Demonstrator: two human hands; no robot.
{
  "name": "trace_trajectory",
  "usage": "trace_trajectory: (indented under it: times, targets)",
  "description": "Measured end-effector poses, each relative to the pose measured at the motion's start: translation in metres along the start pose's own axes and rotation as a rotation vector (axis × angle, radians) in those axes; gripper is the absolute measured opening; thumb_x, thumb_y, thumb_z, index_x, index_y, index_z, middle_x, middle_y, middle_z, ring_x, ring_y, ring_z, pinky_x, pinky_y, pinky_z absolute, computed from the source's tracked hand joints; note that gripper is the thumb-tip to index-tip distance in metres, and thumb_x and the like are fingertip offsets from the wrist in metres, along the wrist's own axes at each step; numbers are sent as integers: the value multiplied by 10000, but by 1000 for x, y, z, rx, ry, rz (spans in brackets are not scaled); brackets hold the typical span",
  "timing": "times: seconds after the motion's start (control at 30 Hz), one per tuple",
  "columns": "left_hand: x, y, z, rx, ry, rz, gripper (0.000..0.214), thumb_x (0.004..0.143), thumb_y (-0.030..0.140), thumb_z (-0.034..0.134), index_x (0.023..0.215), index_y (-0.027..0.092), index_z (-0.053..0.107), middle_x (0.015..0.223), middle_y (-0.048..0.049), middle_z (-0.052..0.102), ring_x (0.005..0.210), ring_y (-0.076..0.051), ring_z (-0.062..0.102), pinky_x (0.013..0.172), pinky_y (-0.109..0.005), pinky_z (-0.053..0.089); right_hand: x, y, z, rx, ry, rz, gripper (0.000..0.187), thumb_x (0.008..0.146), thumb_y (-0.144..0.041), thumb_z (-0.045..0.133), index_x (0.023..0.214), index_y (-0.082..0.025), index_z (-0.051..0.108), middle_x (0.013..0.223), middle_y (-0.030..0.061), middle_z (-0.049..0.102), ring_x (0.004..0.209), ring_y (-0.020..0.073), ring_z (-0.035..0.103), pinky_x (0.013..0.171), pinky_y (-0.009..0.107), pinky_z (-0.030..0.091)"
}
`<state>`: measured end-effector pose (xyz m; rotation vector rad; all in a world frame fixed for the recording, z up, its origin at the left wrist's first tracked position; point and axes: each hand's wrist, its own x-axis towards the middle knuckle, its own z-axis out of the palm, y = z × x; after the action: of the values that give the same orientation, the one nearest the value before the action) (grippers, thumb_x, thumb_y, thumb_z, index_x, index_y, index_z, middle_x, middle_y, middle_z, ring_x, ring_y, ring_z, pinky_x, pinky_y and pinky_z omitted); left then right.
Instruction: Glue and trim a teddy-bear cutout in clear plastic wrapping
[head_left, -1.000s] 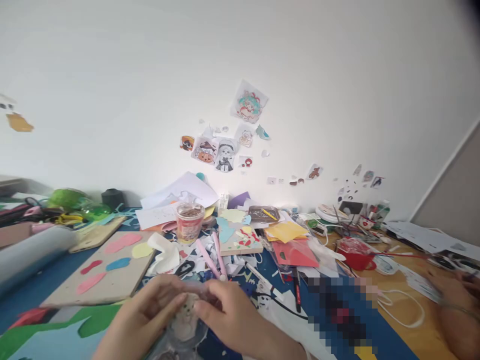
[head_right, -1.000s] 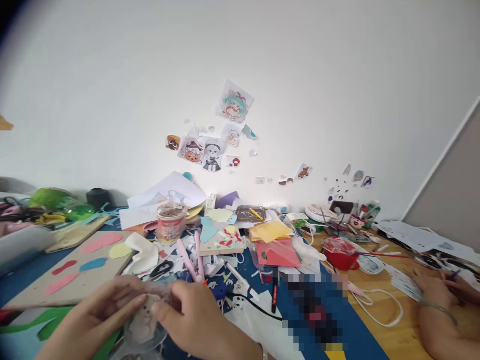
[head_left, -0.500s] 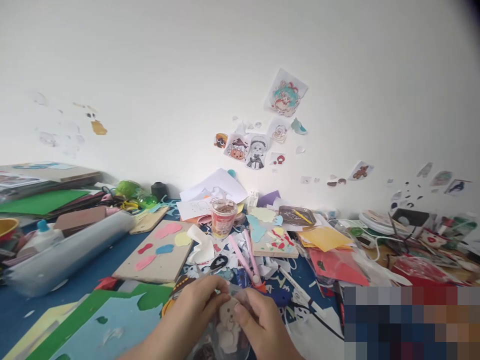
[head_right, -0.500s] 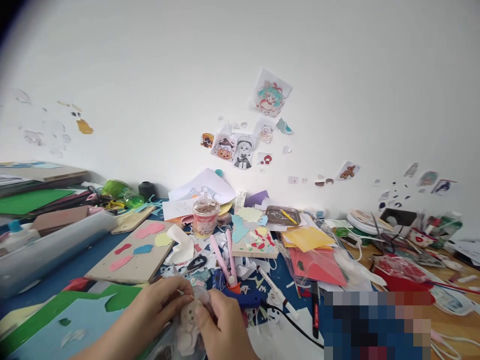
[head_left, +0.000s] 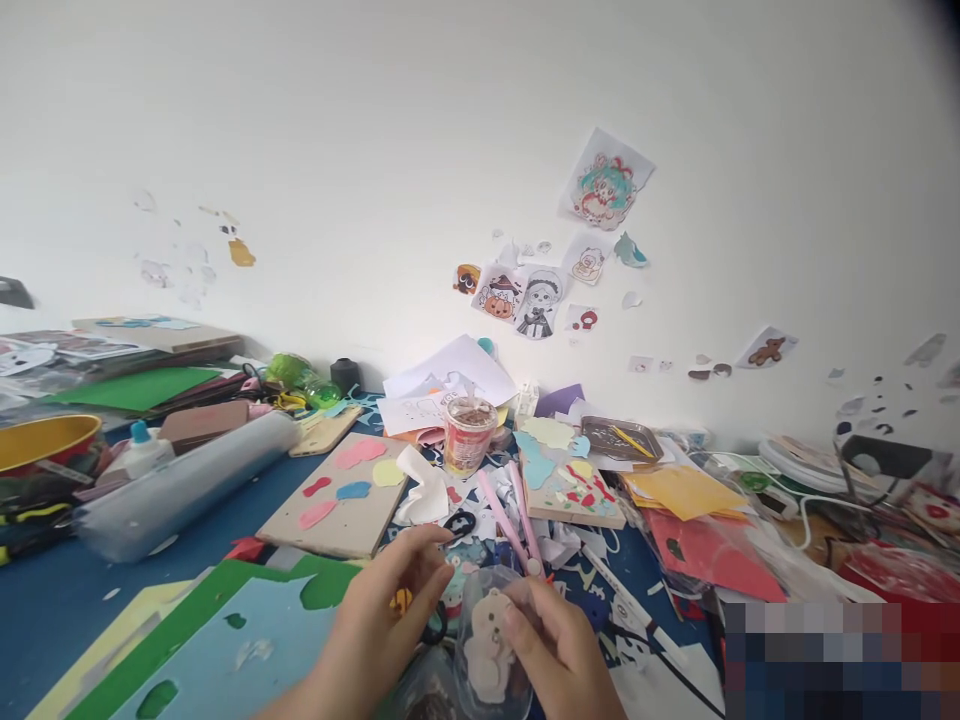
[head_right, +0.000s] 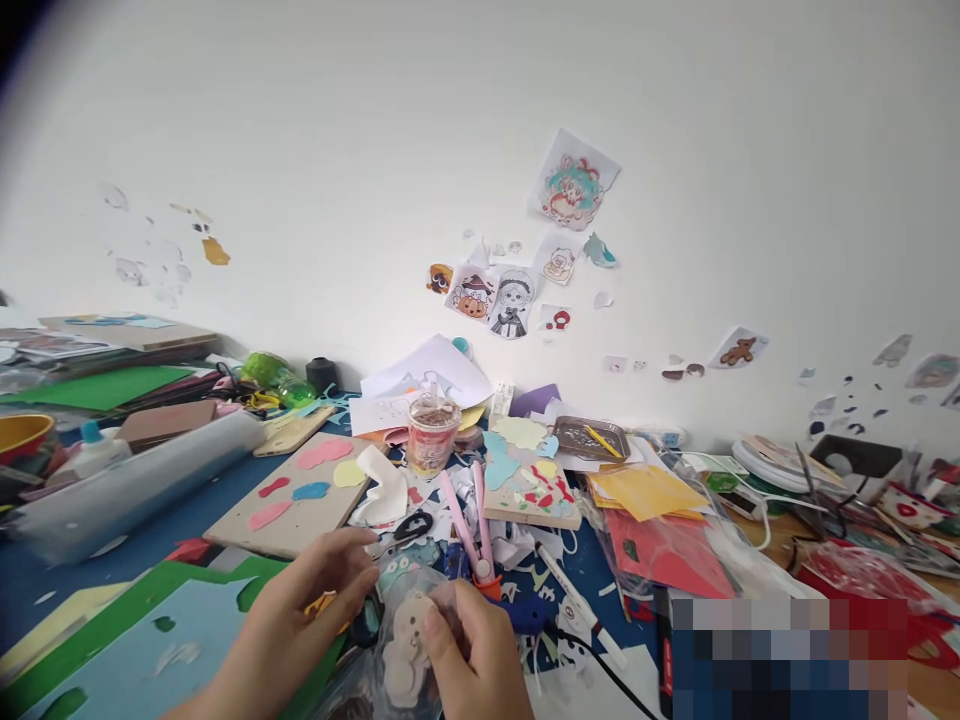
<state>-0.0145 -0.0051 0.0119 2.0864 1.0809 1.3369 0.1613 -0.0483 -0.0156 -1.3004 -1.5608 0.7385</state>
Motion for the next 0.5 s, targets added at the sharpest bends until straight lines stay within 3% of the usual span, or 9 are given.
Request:
trace_trajectory:
  times: [0.1, 0.17, 0.23, 0.33, 0.5]
  targets:
    - [-7, -4, 4, 127, -43, 231, 208, 850, 155, 451, 986, 254, 574, 780, -13, 641, 682, -138, 603, 614, -188, 448, -4, 3, 4, -62, 86, -36, 425, 842, -538, 403, 788, -183, 630, 668, 40, 626, 587, 168, 563, 532, 223, 435]
    - [-11, -6, 7, 178, -70, 254, 231, 854, 164, 454, 1035, 258, 563, 812, -21, 645, 702, -141, 603, 623, -192, 438, -8, 7, 6, -133, 140, -65, 413, 838, -537, 421, 816, -190, 643, 721, 56, 654, 635, 183, 595, 561, 229, 462]
    - [-12, -5, 8, 181, -112, 179, 195, 851, 206, 475, 1019, 240, 570, 772, -18, 631, 655, -135, 587, 596, -192, 426, -11, 10, 7, -208, 167, -99, 411, 841, -537, 423, 850, -194, 651, 763, 69, 674, 680, 197, 622, 582, 234, 483]
    - [-9, 1, 9, 119, -209, 37, 138, 850, 259, 468, 844, 203, 593, 669, -4, 585, 581, -124, 535, 540, -187, 395, -13, 12, 6, -332, 159, -192, 409, 880, -499, 371, 908, -203, 654, 813, 82, 696, 736, 207, 650, 620, 240, 503]
    - [-5, 9, 6, -38, -239, -157, 348, 856, 395, 397, 607, 173, 498, 556, -6, 524, 529, -131, 476, 504, -204, 357, -17, 8, 5, -456, 127, -368, 403, 909, -447, 332, 927, -215, 661, 817, 84, 711, 720, 202, 672, 639, 240, 519]
